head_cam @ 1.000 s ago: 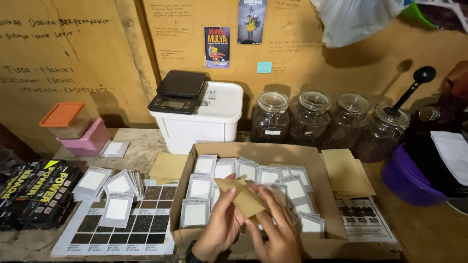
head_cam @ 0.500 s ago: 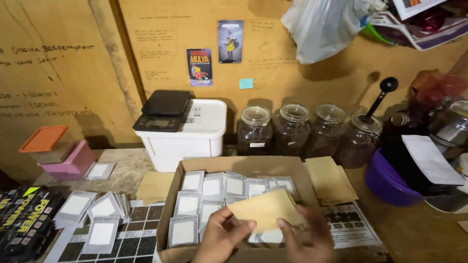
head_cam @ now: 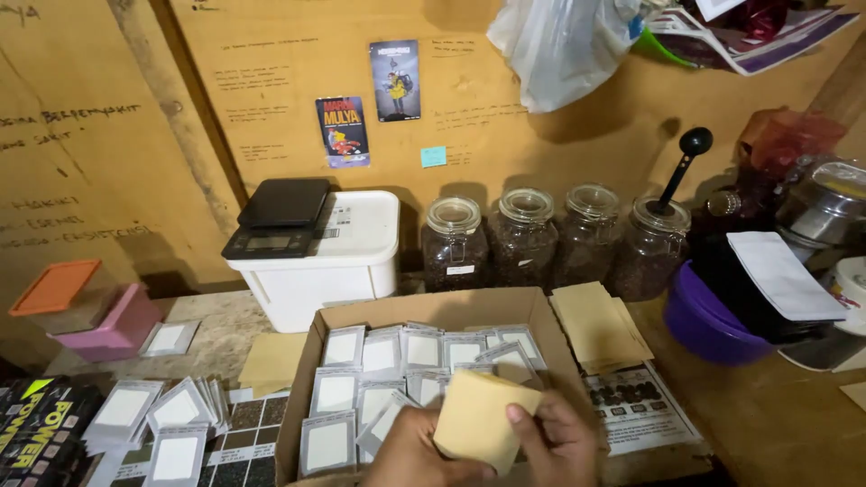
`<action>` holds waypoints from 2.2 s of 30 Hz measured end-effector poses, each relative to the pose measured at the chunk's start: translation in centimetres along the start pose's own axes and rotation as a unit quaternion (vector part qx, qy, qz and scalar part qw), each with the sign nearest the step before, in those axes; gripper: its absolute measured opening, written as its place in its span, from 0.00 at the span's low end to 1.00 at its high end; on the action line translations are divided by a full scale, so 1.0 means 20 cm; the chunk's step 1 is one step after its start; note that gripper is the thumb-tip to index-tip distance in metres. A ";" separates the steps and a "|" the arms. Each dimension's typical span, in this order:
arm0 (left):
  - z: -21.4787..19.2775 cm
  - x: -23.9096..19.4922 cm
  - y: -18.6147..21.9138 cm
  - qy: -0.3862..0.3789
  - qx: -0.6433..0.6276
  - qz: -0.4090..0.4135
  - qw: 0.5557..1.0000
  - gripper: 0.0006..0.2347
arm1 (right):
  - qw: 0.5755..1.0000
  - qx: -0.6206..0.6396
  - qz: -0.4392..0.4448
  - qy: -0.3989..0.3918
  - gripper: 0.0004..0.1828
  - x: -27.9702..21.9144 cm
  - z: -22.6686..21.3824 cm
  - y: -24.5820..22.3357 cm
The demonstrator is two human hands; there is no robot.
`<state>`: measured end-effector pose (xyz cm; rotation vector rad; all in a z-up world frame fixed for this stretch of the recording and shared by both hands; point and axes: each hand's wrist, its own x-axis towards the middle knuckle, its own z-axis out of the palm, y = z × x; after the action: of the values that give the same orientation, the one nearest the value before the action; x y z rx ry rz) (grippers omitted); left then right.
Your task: The person folds paper coffee drip filter envelopes from a box, creasing them by hand and placing them into a stack on a wooden surface.
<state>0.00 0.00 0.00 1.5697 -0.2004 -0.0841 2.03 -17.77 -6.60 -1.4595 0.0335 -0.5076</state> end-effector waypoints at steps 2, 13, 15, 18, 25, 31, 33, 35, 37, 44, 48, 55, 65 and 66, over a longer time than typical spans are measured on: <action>0.04 -0.03 0.12 -0.023 0.000 -0.178 0.984 0.18 | 0.993 0.095 -0.003 -0.074 0.14 -0.03 0.04 0.03; 0.07 0.07 -0.20 0.070 -0.019 -0.009 0.997 0.10 | 0.985 0.067 0.131 -0.092 0.17 0.03 0.05 -0.03; 0.07 0.08 -0.21 0.097 0.001 -0.005 0.995 0.16 | 0.978 0.045 0.180 -0.100 0.17 0.06 0.03 0.01; 0.06 0.08 -0.14 0.082 0.186 0.122 0.972 0.18 | 0.980 0.002 0.154 -0.128 0.16 0.09 -0.01 0.05; 0.03 0.12 -0.13 0.161 0.515 0.341 0.769 0.14 | 0.982 -0.122 0.100 -0.103 0.22 0.08 0.02 0.01; 0.05 0.08 -0.09 0.148 0.296 0.283 0.900 0.12 | 0.987 -0.100 0.065 -0.103 0.19 0.08 0.01 0.03; 0.05 0.07 -0.05 0.089 0.120 0.174 0.973 0.12 | 0.989 -0.078 0.066 -0.109 0.18 0.07 0.01 0.01; 0.02 0.08 -0.05 0.074 0.099 0.185 0.975 0.15 | 0.989 -0.064 0.065 -0.118 0.18 0.07 0.02 -0.03; 0.02 0.08 -0.06 0.089 0.141 0.210 0.963 0.17 | 0.989 -0.059 0.073 -0.112 0.18 0.07 0.01 0.00; 0.04 0.08 -0.08 0.121 0.073 0.181 0.973 0.11 | 0.987 0.019 0.083 -0.139 0.16 0.06 0.00 0.07; 0.06 0.08 -0.15 0.128 0.029 0.139 0.982 0.12 | 0.986 0.008 0.020 -0.165 0.16 0.04 0.00 0.04; 0.14 0.07 -0.17 0.115 0.196 0.157 0.961 0.10 | 0.996 0.062 0.026 -0.059 0.20 -0.02 -0.02 0.01; 0.30 0.13 -0.20 0.134 0.309 -0.017 0.941 0.04 | 0.991 0.036 0.125 0.038 0.14 0.01 -0.46 -0.03; 0.30 0.15 -0.19 0.127 0.311 -0.014 0.942 0.04 | 0.990 0.037 0.124 0.046 0.14 0.07 -0.60 0.07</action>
<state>2.20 -6.38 -3.55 2.1936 0.0055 0.1773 -0.19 -29.53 -9.07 -1.3366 0.2647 -0.3679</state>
